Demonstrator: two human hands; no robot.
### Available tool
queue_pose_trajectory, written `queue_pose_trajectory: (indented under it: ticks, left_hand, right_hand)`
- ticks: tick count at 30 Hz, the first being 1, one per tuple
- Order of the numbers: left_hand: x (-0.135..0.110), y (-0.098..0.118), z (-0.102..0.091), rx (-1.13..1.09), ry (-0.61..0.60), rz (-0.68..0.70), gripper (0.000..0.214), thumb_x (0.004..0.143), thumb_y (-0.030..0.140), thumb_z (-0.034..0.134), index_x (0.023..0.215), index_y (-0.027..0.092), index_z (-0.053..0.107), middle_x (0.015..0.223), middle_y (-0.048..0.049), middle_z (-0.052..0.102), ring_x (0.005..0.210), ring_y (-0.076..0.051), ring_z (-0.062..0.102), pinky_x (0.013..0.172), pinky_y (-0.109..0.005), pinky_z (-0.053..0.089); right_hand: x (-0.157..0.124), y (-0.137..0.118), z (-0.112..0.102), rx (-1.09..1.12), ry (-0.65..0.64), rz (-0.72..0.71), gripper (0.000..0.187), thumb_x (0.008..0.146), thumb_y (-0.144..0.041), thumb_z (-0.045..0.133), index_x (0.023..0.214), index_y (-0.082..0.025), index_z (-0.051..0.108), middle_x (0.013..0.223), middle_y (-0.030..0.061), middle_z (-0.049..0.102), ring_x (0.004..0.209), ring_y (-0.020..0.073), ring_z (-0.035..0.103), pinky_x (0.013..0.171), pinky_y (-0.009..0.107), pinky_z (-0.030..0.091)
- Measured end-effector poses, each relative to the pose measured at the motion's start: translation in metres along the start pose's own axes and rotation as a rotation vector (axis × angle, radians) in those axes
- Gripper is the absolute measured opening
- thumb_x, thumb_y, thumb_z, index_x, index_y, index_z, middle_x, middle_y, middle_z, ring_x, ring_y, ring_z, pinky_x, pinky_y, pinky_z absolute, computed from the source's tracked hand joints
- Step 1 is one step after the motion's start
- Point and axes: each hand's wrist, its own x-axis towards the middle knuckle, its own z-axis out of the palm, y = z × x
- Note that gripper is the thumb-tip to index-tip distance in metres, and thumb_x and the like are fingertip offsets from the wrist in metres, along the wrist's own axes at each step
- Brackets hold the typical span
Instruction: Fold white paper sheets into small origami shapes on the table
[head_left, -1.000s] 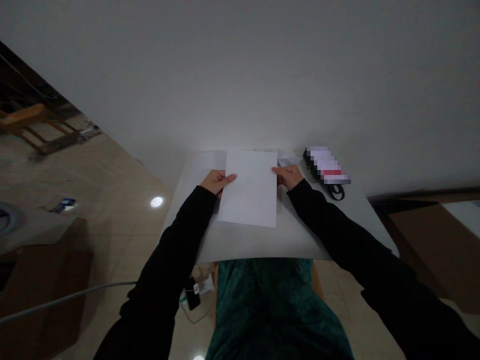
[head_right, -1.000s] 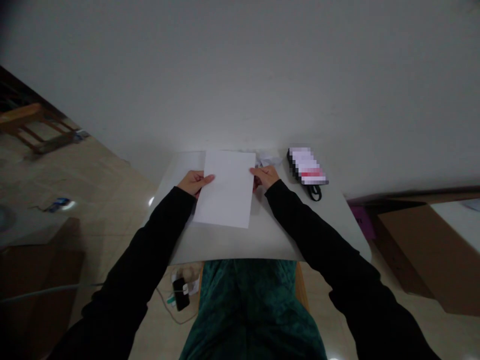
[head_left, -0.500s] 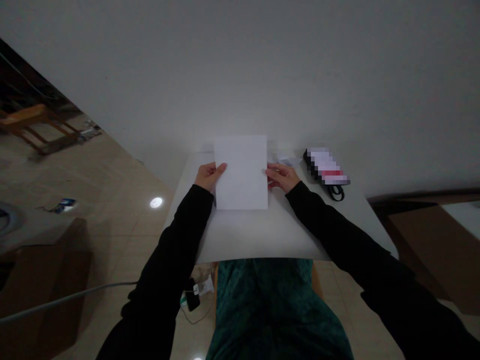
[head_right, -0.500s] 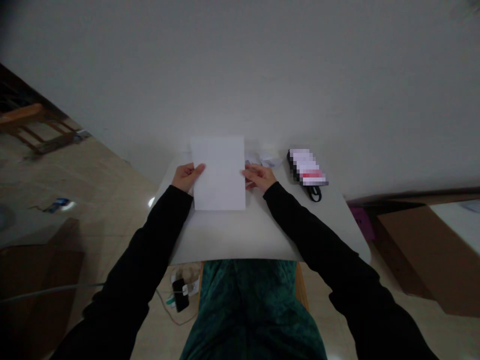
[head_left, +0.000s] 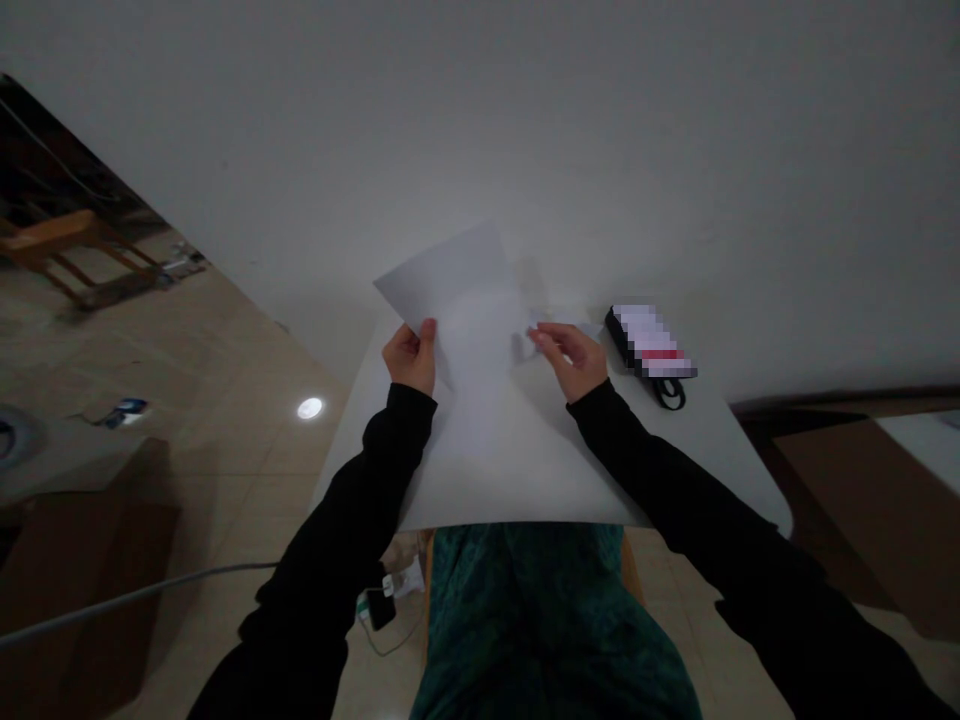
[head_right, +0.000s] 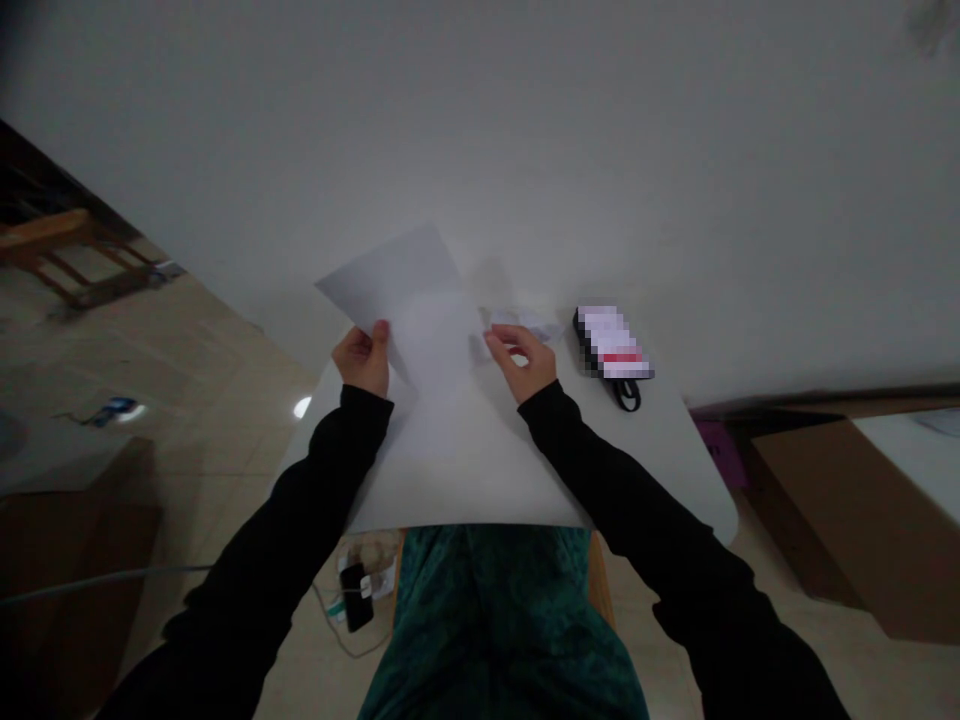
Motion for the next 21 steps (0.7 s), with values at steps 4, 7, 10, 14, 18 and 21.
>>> queue_pose_trajectory:
  ticks: [4,7,10,14,18,21]
  left_hand:
    - [-0.012,0.004,0.006,-0.029,-0.062,-0.029,0.048,0.077,0.063,0.064,0.087,0.016,0.068,0.082,-0.0063,0.072,0.083,-0.018,0.067,0.071,-0.029,0.054]
    - [-0.016,0.002,0.009,0.013,-0.171,-0.05,0.052,0.079,0.065,0.061,0.089,0.014,0.067,0.085,-0.0088,0.072,0.085,-0.02,0.067,0.071,-0.029,0.055]
    - [-0.009,-0.001,0.005,0.101,-0.115,0.06,0.061,0.08,0.065,0.06,0.115,0.015,0.06,0.114,-0.0141,0.068,0.097,-0.021,0.066,0.075,-0.03,0.054]
    - [0.006,0.003,-0.011,0.424,0.006,0.387,0.065,0.087,0.058,0.055,0.137,0.018,0.043,0.143,-0.0178,0.048,0.12,-0.024,0.056,0.093,-0.038,0.049]
    - [0.0,0.013,-0.011,0.692,-0.436,0.655,0.042,0.095,0.043,0.05,0.129,0.019,0.055,0.132,-0.0126,0.062,0.125,-0.025,0.054,0.11,-0.044,0.033]
    - [-0.017,0.012,0.004,0.818,-0.695,0.704,0.036,0.092,0.041,0.056,0.12,0.019,0.063,0.12,-0.0128,0.069,0.119,-0.027,0.059,0.108,-0.047,0.033]
  right_hand:
    - [-0.004,0.004,0.005,-0.198,0.088,-0.124,0.042,0.075,-0.052,0.069,0.105,-0.023,0.066,0.113,0.0102,0.068,0.094,0.0221,0.064,0.078,0.038,0.054]
    - [0.002,0.012,0.002,-0.148,0.023,-0.071,0.031,0.078,-0.052,0.065,0.086,-0.022,0.069,0.088,0.0055,0.071,0.083,0.0211,0.063,0.077,0.037,0.052]
    - [0.014,0.023,-0.009,-0.104,-0.077,0.046,0.028,0.081,-0.048,0.06,0.073,-0.022,0.067,0.068,0.0004,0.066,0.065,0.0177,0.059,0.066,0.033,0.048]
    - [0.033,0.038,-0.028,-0.173,-0.5,0.203,0.014,0.073,-0.033,0.068,0.064,-0.023,0.068,0.06,-0.0024,0.066,0.059,0.017,0.058,0.058,0.029,0.044]
    - [0.038,0.045,-0.034,-0.474,-0.661,0.009,0.01,0.071,-0.018,0.069,0.063,-0.024,0.068,0.058,-0.0029,0.067,0.058,0.0162,0.058,0.059,0.029,0.042]
    - [0.033,0.044,-0.029,-0.724,-0.546,-0.188,0.009,0.077,-0.02,0.067,0.074,-0.026,0.072,0.07,-0.0003,0.072,0.063,0.0181,0.061,0.061,0.031,0.042]
